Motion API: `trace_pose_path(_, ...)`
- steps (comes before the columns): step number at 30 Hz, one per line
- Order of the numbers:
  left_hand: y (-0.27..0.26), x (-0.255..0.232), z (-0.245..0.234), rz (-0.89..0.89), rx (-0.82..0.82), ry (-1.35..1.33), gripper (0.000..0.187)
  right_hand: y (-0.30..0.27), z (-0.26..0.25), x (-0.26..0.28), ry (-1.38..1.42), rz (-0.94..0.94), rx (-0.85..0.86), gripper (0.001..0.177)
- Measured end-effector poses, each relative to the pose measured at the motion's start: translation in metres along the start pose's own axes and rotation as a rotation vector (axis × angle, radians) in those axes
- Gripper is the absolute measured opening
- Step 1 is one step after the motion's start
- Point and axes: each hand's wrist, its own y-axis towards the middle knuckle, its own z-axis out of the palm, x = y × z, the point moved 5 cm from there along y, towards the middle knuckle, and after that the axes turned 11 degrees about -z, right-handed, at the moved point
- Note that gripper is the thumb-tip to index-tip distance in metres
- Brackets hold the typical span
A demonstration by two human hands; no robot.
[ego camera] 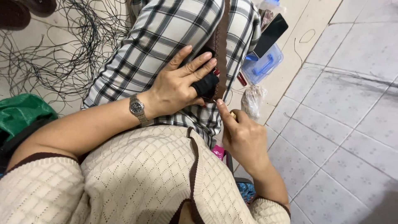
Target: Hand-sewing the sole of a brown leather sandal using a needle and black thread while sitting on the floor.
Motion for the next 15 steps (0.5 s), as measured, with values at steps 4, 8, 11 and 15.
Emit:
trace_pose_path(4, 0.002, 0.003, -0.008, 0.051, -0.023, 0.015, 0.031, 0.004, 0.002, -0.001, 0.241, -0.017, -0.194, 0.052)
trace_pose_path(8, 0.003, 0.005, -0.01, 0.064, 0.01, -0.01, 0.031, 0.014, -0.009, 0.007, 0.277, -0.023, -0.286, 0.043)
trace_pose_path(11, 0.004, 0.004, -0.013, 0.085, -0.012, -0.012, 0.031, 0.016, -0.006, 0.006, 0.288, -0.023, -0.356, 0.036)
trace_pose_path(15, -0.028, 0.001, -0.001, 0.087, -0.174, 0.035, 0.026, -0.008, 0.014, 0.015, 0.282, -0.061, -0.417, 0.041)
